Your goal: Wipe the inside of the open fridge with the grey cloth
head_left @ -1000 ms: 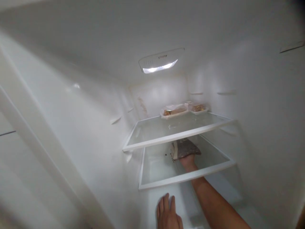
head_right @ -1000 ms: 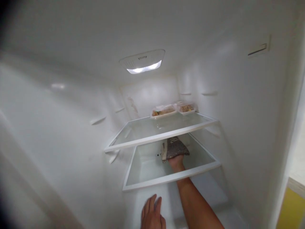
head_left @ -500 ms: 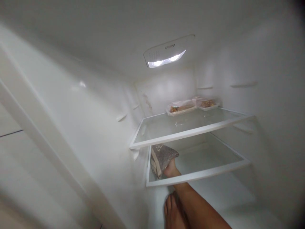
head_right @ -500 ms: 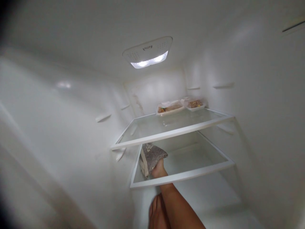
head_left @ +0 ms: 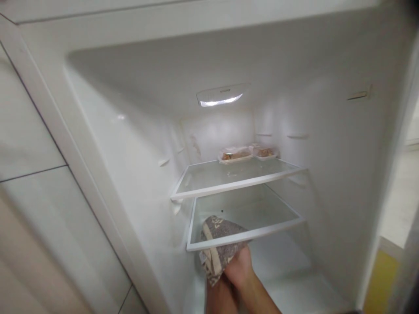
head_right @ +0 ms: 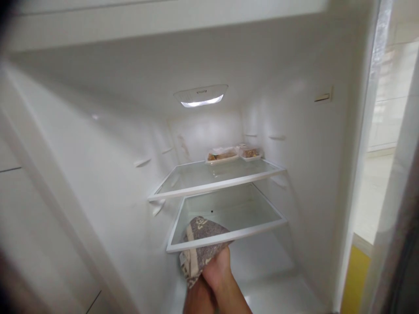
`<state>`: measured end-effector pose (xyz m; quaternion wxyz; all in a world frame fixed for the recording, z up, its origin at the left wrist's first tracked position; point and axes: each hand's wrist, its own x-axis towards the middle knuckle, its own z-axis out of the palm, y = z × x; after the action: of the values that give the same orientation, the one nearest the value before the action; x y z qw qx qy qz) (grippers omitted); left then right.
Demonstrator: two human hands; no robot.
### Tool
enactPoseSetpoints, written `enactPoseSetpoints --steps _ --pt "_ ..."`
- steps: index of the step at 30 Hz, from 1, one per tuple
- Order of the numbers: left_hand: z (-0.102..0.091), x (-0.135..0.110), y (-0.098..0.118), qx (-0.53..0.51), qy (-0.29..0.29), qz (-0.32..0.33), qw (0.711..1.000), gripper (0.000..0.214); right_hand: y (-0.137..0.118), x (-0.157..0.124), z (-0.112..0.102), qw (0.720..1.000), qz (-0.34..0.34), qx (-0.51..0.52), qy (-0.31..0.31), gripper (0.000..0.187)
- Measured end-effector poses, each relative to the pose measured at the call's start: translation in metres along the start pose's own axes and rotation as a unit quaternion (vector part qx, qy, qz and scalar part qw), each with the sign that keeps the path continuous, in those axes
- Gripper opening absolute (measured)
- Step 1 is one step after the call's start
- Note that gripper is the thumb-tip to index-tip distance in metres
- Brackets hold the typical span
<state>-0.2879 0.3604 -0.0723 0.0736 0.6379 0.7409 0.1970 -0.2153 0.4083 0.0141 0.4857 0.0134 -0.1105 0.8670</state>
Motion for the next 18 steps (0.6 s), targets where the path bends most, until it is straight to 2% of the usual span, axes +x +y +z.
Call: enactPoseSetpoints --steps 3,5,8,10,14,18 --pt "0.007 -0.005 -0.008 0.016 0.010 0.034 0.999 0.058 -0.044 -0.013 -0.020 0.996 -0.086 0.000 0.020 0.033" --pt "0.011 -0.007 -0.014 0.022 0.009 0.035 0.999 0.057 -0.082 -0.022 -0.037 0.989 -0.135 -0.004 0.060 0.035" --pt "0.014 -0.007 -0.018 0.028 -0.006 0.028 0.999 0.057 -0.137 -0.033 -0.061 0.964 -0.225 -0.018 0.142 0.038" --pt "0.013 -0.005 -0.018 0.028 -0.008 0.031 0.999 0.057 -0.165 -0.037 -0.072 0.952 -0.261 -0.029 0.158 0.040" --pt "0.012 -0.005 -0.017 0.032 -0.017 0.033 0.999 0.058 -0.190 -0.031 -0.078 0.933 -0.307 -0.048 0.181 0.042" --pt "0.015 -0.004 -0.018 0.032 -0.029 0.026 0.999 0.060 -0.193 0.002 -0.069 0.911 -0.358 -0.111 0.174 0.040"
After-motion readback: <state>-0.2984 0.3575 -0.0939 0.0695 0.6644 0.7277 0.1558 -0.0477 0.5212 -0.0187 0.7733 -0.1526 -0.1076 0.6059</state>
